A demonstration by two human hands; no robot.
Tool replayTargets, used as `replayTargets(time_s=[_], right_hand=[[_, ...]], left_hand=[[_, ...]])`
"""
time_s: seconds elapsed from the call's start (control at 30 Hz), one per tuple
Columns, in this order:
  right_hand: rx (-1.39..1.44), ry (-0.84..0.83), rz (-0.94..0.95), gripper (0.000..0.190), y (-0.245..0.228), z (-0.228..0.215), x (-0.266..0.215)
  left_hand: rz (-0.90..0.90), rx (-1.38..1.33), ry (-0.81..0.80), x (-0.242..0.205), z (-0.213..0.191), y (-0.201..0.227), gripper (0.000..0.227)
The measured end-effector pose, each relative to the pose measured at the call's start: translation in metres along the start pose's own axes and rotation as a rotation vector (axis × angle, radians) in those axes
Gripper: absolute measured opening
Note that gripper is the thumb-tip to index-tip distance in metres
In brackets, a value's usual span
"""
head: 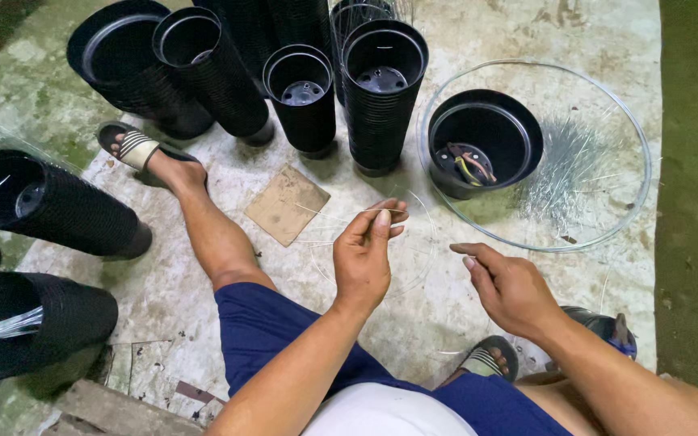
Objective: The person sits on the floor and uses pliers to cut thin transparent wires. The person repeatedly picks up wire strands, cuts them with pliers, and places the cut pieces on the floor.
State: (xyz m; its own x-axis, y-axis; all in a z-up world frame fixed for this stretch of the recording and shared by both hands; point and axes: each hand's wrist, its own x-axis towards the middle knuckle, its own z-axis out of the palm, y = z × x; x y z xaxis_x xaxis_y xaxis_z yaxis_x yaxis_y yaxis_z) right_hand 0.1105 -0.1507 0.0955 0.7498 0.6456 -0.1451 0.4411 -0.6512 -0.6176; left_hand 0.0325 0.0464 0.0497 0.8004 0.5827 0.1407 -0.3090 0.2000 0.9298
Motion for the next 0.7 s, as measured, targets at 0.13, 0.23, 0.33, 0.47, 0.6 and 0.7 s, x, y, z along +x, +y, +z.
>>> replayTargets(time_s=[0.13,0.23,0.33,0.47,0.6,0.7], right_hand=[[0.229,-0.278,-0.11,0.03,0.006,0.008,0.002],[0.256,-0.647,0.076,0.034,0.007,0.017,-0.001],[0.286,-0.761,0.141,0.035,0.005,0.022,-0.005],[0.136,-0.367,-0.217,0.03,0.0,0.02,-0.003],[0.176,0.208,-0.391,0.037,-0.008,0.009,-0.002],[0.272,0.349,-0.387,0.044,-0.014,-0.006,-0.002]], left_hand=[[0.038,-0.025,0.0,-0.004,0.008,-0.001,0.028],[-0.084,-0.015,-0.026,-0.01,0.012,0.002,0.03],[-0.182,0.112,-0.009,-0.019,0.017,0.008,0.032],[-0.067,0.163,-0.066,-0.019,0.017,0.018,0.03],[-0.114,0.181,-0.126,-0.023,0.017,0.024,0.03],[-0.134,0.203,-0.163,-0.027,0.02,0.025,0.03]])
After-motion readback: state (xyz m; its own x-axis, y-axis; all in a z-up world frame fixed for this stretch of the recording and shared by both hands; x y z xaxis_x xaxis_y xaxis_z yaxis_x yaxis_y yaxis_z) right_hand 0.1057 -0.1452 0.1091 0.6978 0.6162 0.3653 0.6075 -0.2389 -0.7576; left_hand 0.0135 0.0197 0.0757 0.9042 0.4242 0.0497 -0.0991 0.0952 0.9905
